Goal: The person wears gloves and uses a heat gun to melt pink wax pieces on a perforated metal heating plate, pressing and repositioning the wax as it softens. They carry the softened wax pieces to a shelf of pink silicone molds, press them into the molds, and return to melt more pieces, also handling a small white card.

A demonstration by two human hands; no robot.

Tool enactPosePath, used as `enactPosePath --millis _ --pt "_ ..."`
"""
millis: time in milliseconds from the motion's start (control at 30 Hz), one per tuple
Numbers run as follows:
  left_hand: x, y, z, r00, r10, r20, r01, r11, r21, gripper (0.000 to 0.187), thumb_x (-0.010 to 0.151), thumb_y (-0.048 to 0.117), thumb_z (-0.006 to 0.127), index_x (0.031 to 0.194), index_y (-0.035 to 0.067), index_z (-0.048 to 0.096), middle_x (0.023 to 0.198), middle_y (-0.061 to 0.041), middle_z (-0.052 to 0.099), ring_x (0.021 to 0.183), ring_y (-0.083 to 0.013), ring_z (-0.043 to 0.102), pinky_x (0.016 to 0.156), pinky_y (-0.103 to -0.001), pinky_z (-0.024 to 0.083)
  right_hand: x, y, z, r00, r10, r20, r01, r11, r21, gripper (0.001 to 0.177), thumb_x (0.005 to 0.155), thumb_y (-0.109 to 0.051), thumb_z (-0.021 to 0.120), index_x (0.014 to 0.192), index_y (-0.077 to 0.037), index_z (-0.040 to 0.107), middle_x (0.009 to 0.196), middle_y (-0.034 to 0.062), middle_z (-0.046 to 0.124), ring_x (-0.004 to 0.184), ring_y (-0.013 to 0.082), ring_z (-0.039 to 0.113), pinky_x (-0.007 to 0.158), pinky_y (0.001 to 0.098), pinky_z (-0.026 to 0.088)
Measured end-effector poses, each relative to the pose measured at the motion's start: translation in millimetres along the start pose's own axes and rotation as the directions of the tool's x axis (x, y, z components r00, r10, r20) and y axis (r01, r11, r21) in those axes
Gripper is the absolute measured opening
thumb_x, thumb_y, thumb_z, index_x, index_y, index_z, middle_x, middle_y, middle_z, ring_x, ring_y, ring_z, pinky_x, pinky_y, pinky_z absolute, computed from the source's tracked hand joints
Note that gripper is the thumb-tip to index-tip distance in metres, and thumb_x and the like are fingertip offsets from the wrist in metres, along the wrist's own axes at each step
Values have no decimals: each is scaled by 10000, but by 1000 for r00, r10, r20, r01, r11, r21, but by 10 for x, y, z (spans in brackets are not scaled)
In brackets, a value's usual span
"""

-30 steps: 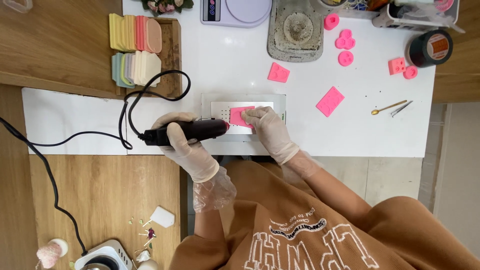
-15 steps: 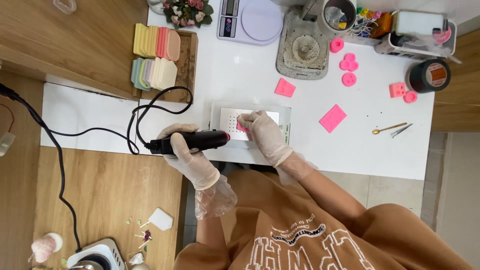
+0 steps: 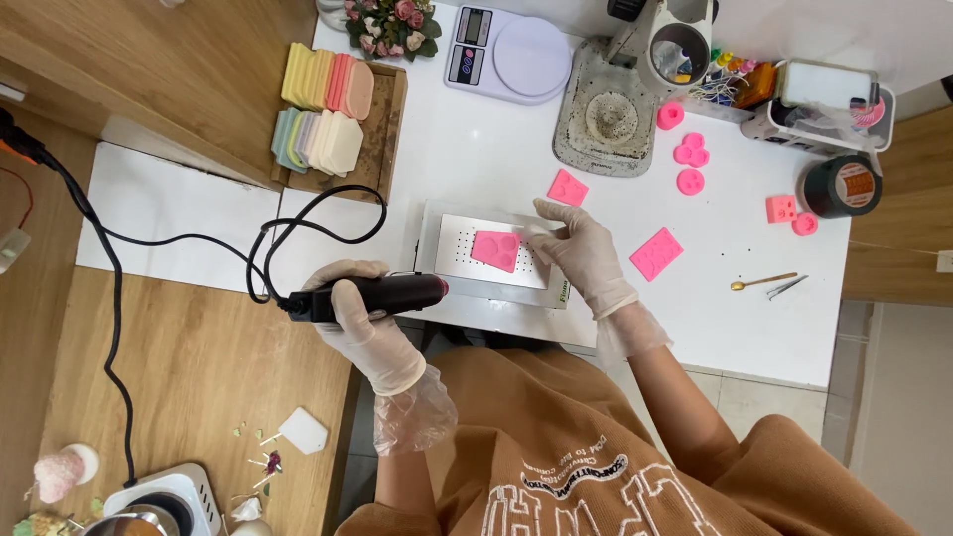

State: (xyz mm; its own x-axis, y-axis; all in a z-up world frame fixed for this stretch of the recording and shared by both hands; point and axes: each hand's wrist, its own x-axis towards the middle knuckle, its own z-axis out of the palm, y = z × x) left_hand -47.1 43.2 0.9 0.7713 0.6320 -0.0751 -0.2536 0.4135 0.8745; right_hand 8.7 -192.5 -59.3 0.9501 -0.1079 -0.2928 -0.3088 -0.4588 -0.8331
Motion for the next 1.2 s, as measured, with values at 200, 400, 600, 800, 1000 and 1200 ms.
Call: enactPosePath --millis 200,400,600,800,1000,1200 --pt "-29 47 -40 1000 17 -18 -17 1000 -4 365 931 358 681 1057 36 566 934 -88 564 905 -222 577 878 -396 549 111 164 239 972 120 202 -108 992 -71 518 815 -147 848 1292 -43 677 992 94 716 862 142 675 800 272 576" --pt "-40 141 -19 999 19 -34 -19 1000 -2 422 916 413 698 1044 32 568 924 -86 558 882 -225 577 824 -385 544 164 -19 229 967 57 249 23 952 -304 384 750 -43 830 1116 -32 714 996 92 733 883 170 706 811 281 576" --pt "10 147 -66 996 46 -76 -43 999 30 384 914 379 654 1047 28 570 920 -87 566 885 -232 576 824 -378 548 0 -133 112 975 -194 109 219 920 -324 280 790 -30 820 1055 -93 755 996 98 669 844 214 668 772 322 573" --pt "48 165 26 994 50 -98 -46 998 43 330 921 337 594 1032 28 565 909 -86 566 876 -234 574 819 -382 550 -152 209 332 813 -577 71 543 710 -449 315 780 -40 807 1082 -99 745 1015 117 677 910 298 657 775 390 562" --pt "59 97 40 997 53 -57 -51 998 46 347 933 355 604 1034 25 565 919 -92 563 882 -240 569 827 -389 545 -252 207 228 777 -629 -15 553 693 -462 321 781 -83 826 1085 -95 724 996 113 674 924 326 652 771 406 549" --pt "59 48 191 1000 5 -8 -4 1000 28 381 931 392 634 1040 34 565 931 -88 558 891 -229 571 824 -393 554 -376 373 70 783 -621 44 546 651 -527 306 776 -79 816 1065 -103 719 970 101 678 889 327 643 742 422 538"
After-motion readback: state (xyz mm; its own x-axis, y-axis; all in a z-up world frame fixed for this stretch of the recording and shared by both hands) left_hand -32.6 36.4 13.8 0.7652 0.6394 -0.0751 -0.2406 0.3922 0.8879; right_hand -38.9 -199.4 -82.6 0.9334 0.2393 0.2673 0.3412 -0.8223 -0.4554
